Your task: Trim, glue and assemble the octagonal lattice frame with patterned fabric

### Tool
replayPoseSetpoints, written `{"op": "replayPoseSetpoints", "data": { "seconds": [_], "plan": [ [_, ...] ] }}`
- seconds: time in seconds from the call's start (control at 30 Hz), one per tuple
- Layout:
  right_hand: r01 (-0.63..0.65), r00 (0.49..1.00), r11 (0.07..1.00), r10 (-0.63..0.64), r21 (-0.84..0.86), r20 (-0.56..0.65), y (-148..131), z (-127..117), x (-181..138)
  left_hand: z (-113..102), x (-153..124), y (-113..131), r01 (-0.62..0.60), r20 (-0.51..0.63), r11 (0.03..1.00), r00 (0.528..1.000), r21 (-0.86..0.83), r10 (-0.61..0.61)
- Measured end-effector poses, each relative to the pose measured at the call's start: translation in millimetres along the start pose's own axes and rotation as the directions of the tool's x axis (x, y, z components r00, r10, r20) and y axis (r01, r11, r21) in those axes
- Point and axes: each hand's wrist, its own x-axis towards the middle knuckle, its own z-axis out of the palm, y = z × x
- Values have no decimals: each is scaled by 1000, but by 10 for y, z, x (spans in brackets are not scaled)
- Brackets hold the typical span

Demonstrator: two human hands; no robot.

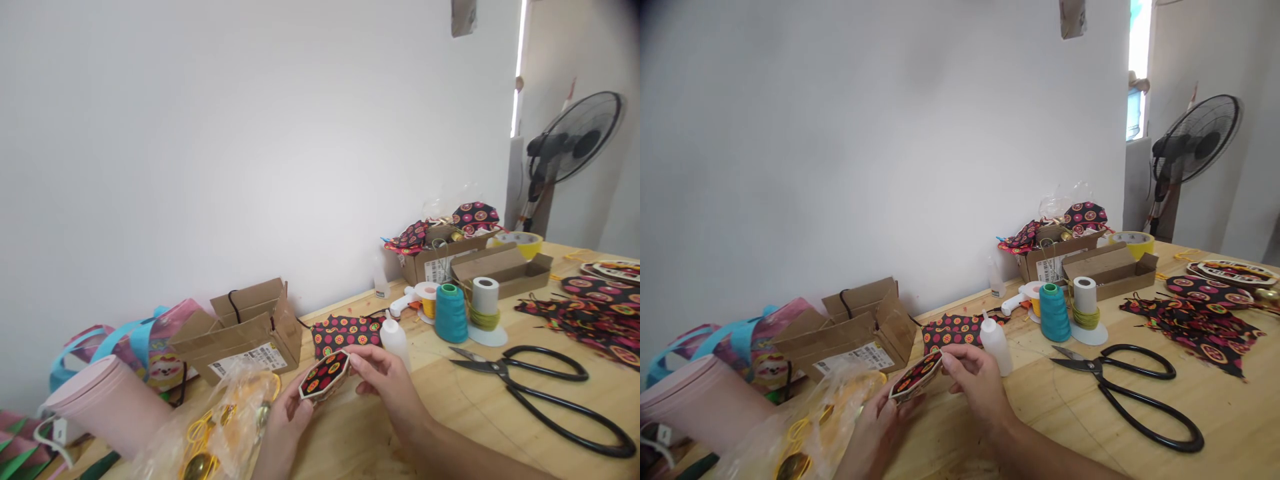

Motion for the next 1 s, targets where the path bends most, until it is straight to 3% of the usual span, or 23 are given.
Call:
{"op": "replayPoseSetpoints", "data": {
  "seconds": [0.27,0.5,0.7,0.83,1.0],
  "plan": [
    [-77,997,980,72,181,38,51,29,13,71,-62,100,-18,-28,998,999,-63,16],
    [-107,993,983,96,151,76,68,-10,55,171,-115,152,-75,-83,995,994,-72,69],
    [-71,992,991,58,111,114,82,-17,66,114,-74,205,89,3,996,996,-8,-89],
    [-74,974,994,54,84,220,85,7,44,100,-53,194,109,24,989,994,-102,-108],
    [-46,958,997,28,59,286,66,17,18,109,-65,180,105,13,992,994,-67,-105]
  ]
}}
